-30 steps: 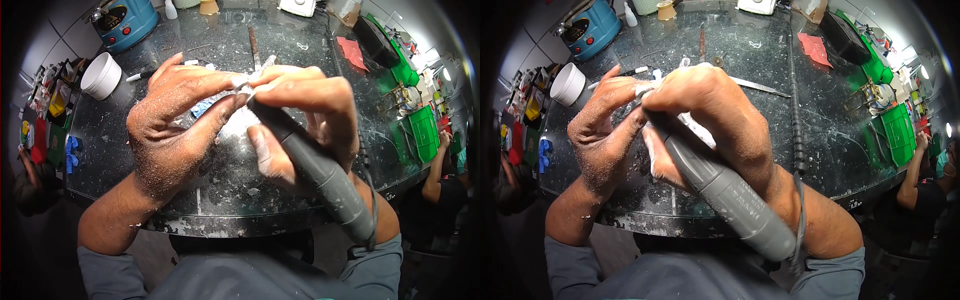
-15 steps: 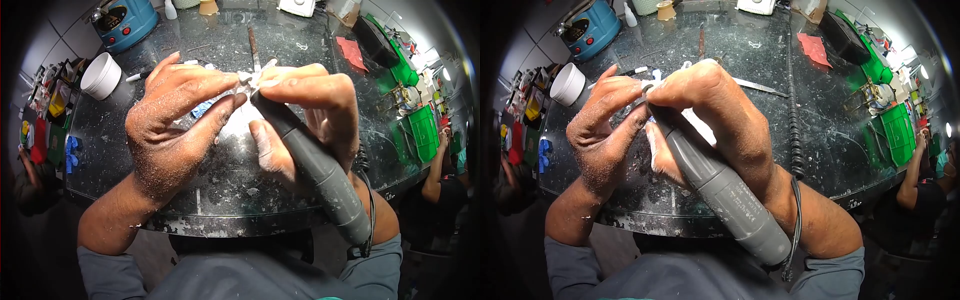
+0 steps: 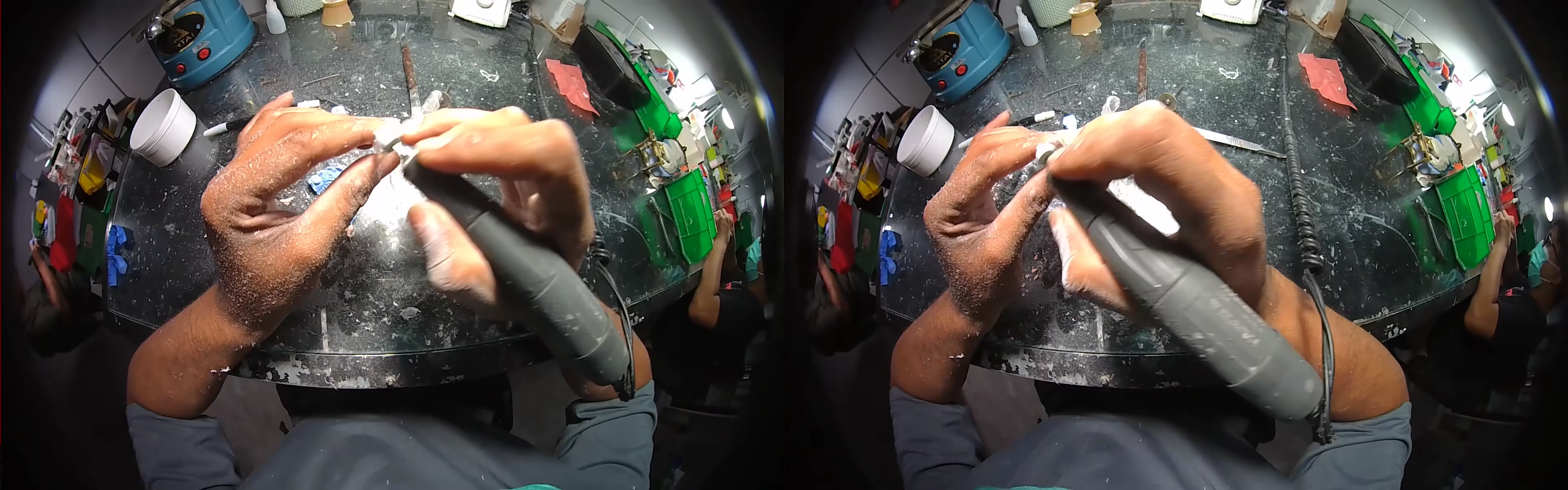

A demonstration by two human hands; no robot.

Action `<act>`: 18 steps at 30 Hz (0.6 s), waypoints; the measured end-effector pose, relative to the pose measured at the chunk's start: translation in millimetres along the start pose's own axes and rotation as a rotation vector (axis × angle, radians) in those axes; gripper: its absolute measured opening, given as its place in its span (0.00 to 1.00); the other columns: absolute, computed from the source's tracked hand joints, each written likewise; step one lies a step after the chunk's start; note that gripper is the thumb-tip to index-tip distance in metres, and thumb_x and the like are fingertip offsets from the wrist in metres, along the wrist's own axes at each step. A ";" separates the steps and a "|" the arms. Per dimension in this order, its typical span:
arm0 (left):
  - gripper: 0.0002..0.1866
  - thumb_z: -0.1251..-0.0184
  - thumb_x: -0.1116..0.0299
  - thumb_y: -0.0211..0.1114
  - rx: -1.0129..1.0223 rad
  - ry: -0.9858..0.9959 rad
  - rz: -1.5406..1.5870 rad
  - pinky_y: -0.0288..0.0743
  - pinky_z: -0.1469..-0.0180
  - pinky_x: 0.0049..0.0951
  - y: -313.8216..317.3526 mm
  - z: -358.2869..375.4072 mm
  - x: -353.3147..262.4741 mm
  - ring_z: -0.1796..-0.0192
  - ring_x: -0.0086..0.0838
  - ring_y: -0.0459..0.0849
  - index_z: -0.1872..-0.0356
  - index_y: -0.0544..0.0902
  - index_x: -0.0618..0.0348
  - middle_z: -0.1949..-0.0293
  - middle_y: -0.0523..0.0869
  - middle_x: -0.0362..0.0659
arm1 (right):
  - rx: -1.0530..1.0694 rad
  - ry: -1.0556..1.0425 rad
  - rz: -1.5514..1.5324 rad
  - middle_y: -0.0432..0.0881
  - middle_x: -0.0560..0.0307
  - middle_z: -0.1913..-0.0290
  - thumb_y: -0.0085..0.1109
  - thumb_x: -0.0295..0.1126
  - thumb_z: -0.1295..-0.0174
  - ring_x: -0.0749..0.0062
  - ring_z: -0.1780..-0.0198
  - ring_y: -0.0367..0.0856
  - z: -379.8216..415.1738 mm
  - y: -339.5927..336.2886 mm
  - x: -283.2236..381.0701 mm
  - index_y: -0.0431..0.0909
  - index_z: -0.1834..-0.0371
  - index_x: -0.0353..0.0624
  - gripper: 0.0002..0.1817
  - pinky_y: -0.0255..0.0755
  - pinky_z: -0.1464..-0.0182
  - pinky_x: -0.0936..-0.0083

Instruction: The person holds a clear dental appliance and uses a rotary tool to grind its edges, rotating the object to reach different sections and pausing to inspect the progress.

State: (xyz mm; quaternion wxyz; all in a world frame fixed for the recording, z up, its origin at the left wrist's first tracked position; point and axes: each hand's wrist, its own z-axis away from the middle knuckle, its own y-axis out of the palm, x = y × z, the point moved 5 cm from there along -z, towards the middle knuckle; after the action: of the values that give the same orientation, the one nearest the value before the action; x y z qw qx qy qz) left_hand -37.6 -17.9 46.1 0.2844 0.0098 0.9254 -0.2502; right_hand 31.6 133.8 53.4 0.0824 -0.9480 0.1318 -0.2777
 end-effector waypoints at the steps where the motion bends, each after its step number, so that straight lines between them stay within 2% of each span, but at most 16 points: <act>1: 0.12 0.46 0.81 0.68 0.000 0.001 -0.002 0.57 0.30 0.46 0.3 -0.4 -1.5 0.50 0.30 0.83 0.59 0.86 0.63 0.58 0.87 0.44 | 0.032 0.001 0.062 0.79 0.44 0.57 0.64 0.18 0.50 0.63 0.53 0.81 -0.9 -4.7 -0.6 0.67 0.50 0.35 0.23 0.74 0.46 0.68; 3: 0.10 0.44 0.79 0.70 -0.018 -0.141 0.143 0.59 0.31 0.42 1.1 -1.4 2.0 0.50 0.28 0.82 0.60 0.85 0.64 0.58 0.87 0.43 | -0.041 0.063 0.153 0.79 0.45 0.58 0.61 0.22 0.44 0.66 0.55 0.81 -2.6 -13.4 0.5 0.65 0.46 0.36 0.22 0.75 0.48 0.70; 4: 0.11 0.43 0.79 0.70 -0.037 -0.188 0.215 0.64 0.34 0.37 2.6 -0.3 5.4 0.50 0.27 0.82 0.58 0.84 0.65 0.58 0.86 0.44 | -0.081 0.061 0.127 0.79 0.46 0.57 0.60 0.27 0.39 0.70 0.57 0.81 -3.9 -14.7 -4.3 0.64 0.44 0.36 0.22 0.76 0.51 0.72; 5: 0.11 0.43 0.79 0.70 -0.037 -0.187 0.214 0.64 0.34 0.37 2.9 -0.5 4.9 0.50 0.27 0.82 0.58 0.84 0.65 0.58 0.86 0.44 | -0.137 0.160 0.125 0.80 0.48 0.55 0.61 0.28 0.37 0.72 0.59 0.81 -4.4 -12.7 -3.1 0.67 0.44 0.37 0.20 0.75 0.51 0.73; 8: 0.12 0.42 0.79 0.70 -0.022 -0.282 0.361 0.68 0.37 0.32 5.3 2.3 9.0 0.50 0.27 0.81 0.56 0.83 0.66 0.57 0.85 0.44 | -0.051 0.113 0.288 0.79 0.50 0.53 0.63 0.25 0.38 0.73 0.59 0.82 -6.9 -11.4 -0.4 0.71 0.46 0.37 0.18 0.76 0.52 0.75; 10: 0.13 0.42 0.79 0.69 0.029 -0.240 0.386 0.69 0.39 0.30 6.6 3.6 8.0 0.48 0.28 0.80 0.55 0.82 0.66 0.55 0.85 0.46 | -0.071 -0.059 0.205 0.79 0.52 0.51 0.64 0.19 0.41 0.73 0.58 0.83 -5.0 -9.1 -2.8 0.75 0.48 0.36 0.17 0.76 0.52 0.77; 13: 0.13 0.42 0.80 0.69 0.048 -0.192 0.348 0.69 0.39 0.31 8.0 4.6 3.2 0.47 0.29 0.80 0.55 0.83 0.66 0.54 0.84 0.47 | -0.022 -0.142 0.232 0.78 0.52 0.51 0.67 0.16 0.46 0.72 0.57 0.84 -7.4 -10.1 -5.3 0.74 0.48 0.34 0.21 0.77 0.53 0.77; 15: 0.14 0.42 0.81 0.68 0.075 -0.131 0.267 0.69 0.38 0.32 6.9 4.1 0.7 0.46 0.31 0.80 0.54 0.82 0.66 0.54 0.84 0.48 | -0.044 -0.153 0.246 0.78 0.51 0.52 0.67 0.16 0.47 0.70 0.58 0.84 -6.9 -8.8 -4.4 0.74 0.49 0.32 0.21 0.78 0.53 0.76; 17: 0.15 0.43 0.83 0.68 0.061 -0.016 0.207 0.68 0.38 0.33 5.7 4.3 -4.1 0.45 0.34 0.80 0.53 0.82 0.67 0.53 0.84 0.49 | -0.016 -0.268 0.215 0.78 0.51 0.51 0.67 0.16 0.48 0.69 0.58 0.84 -7.1 -8.5 -5.1 0.74 0.49 0.30 0.21 0.79 0.53 0.76; 18: 0.16 0.45 0.85 0.67 0.070 0.066 0.152 0.67 0.37 0.35 4.0 3.9 -5.7 0.45 0.36 0.79 0.54 0.82 0.67 0.53 0.84 0.49 | 0.013 -0.260 0.175 0.78 0.50 0.52 0.67 0.16 0.48 0.69 0.58 0.84 -7.9 -10.2 -6.1 0.74 0.50 0.29 0.21 0.79 0.53 0.75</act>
State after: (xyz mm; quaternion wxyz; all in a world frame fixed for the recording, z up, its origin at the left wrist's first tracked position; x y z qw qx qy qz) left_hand -30.1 -15.6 44.5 0.2712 0.0982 0.9216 -0.2598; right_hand 24.5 144.6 59.2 0.1286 -0.9603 0.2004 -0.1453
